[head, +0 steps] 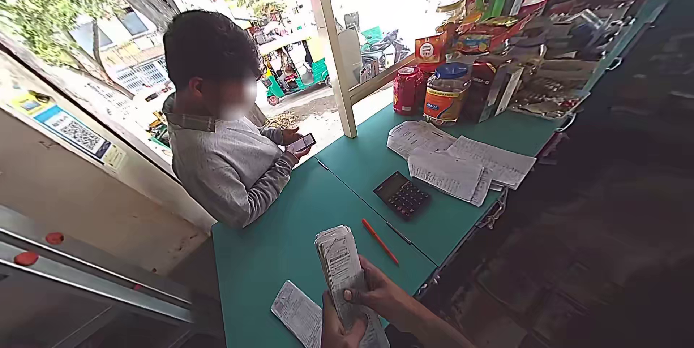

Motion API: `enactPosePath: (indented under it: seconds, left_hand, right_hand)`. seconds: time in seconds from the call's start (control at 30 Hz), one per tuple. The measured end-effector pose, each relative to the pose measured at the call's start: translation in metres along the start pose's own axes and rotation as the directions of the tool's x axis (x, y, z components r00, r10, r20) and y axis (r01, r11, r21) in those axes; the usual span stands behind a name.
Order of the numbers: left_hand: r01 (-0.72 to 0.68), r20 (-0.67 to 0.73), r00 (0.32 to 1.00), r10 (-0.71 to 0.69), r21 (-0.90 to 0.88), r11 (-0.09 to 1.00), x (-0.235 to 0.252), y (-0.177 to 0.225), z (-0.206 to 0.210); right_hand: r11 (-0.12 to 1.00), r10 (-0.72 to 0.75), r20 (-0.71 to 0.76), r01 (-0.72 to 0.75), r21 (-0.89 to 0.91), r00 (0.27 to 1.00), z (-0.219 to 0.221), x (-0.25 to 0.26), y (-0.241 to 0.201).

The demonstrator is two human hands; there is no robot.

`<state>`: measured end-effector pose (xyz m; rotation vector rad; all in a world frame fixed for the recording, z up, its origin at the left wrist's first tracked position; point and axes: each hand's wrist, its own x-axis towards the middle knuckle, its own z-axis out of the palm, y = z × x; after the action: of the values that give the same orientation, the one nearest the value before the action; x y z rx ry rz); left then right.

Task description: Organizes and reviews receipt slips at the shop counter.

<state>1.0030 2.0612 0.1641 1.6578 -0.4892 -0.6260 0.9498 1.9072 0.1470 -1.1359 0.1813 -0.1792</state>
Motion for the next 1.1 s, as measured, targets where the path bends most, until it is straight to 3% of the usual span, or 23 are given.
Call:
enactPosePath:
  seconds: [0.1,0.23,0.43,0.5,0.57,0.67,0.7,0.73,0.8,0.87,0.97,1.1]
  left_hand:
    - [-0.208,-0.13,0.97,0.205,-0.007,0.978,0.016,-0.004,-0.014]
    - [-0.456,-0.114,0.89,0.442,-0.235,0.858,0.059,-0.006,-0.035]
    - [-0.434,-0.105,0.901,0.421,-0.273,0.859,0.052,-0.007,-0.027]
    - [-0.423,-0.154,0.905,0.396,-0.239,0.874,0.06,0.0,-0.022]
    - [-0.445,-0.223,0.877,0.425,-0.046,0.894,0.071,0.009,-0.021]
    - [-0.516,-0.219,0.736,0.641,0.431,0.74,0.064,0.027,-0.027]
    - [-0.513,-0.184,0.712,0.678,0.524,0.68,0.054,0.032,-0.025]
    - [-0.491,-0.125,0.732,0.67,0.585,0.645,0.042,0.035,-0.02]
    - [-0.433,-0.001,0.839,0.544,0.605,0.668,0.025,0.034,-0.005]
    - [-0.376,-0.003,0.885,0.466,0.586,0.718,0.026,0.025,0.009]
    - [-0.366,-0.086,0.852,0.517,0.607,0.705,0.031,0.018,0.015]
    - [-0.412,-0.145,0.741,0.656,0.673,0.614,0.033,0.001,0.014]
  right_hand:
    - [0.996,0.038,0.071,-0.043,0.074,0.997,-0.002,-0.005,0.0]
    - [0.992,0.081,0.246,-0.102,0.075,0.966,0.013,-0.022,0.019]
    - [0.989,0.109,0.342,-0.137,0.058,0.933,0.006,-0.03,0.027]
    - [0.987,0.079,0.296,-0.117,0.113,0.952,0.01,-0.027,0.025]
    - [0.987,0.032,0.237,-0.068,0.146,0.971,0.011,-0.016,0.013]
    - [0.997,-0.08,-0.08,0.079,-0.014,0.994,0.003,0.014,-0.013]
    - [0.988,-0.131,-0.208,0.111,-0.107,0.969,-0.003,0.026,-0.018]
    - [0.977,-0.181,-0.314,0.135,-0.165,0.932,-0.008,0.037,-0.023]
    - [0.964,-0.266,-0.449,0.235,-0.126,0.853,-0.008,0.049,-0.027]
    - [0.94,-0.308,-0.532,0.337,-0.044,0.789,0.006,0.048,-0.027]
    - [0.898,-0.364,-0.614,0.439,-0.031,0.7,0.033,0.037,-0.008]
    - [0.884,-0.303,-0.637,0.459,0.09,0.709,0.049,0.031,0.005]
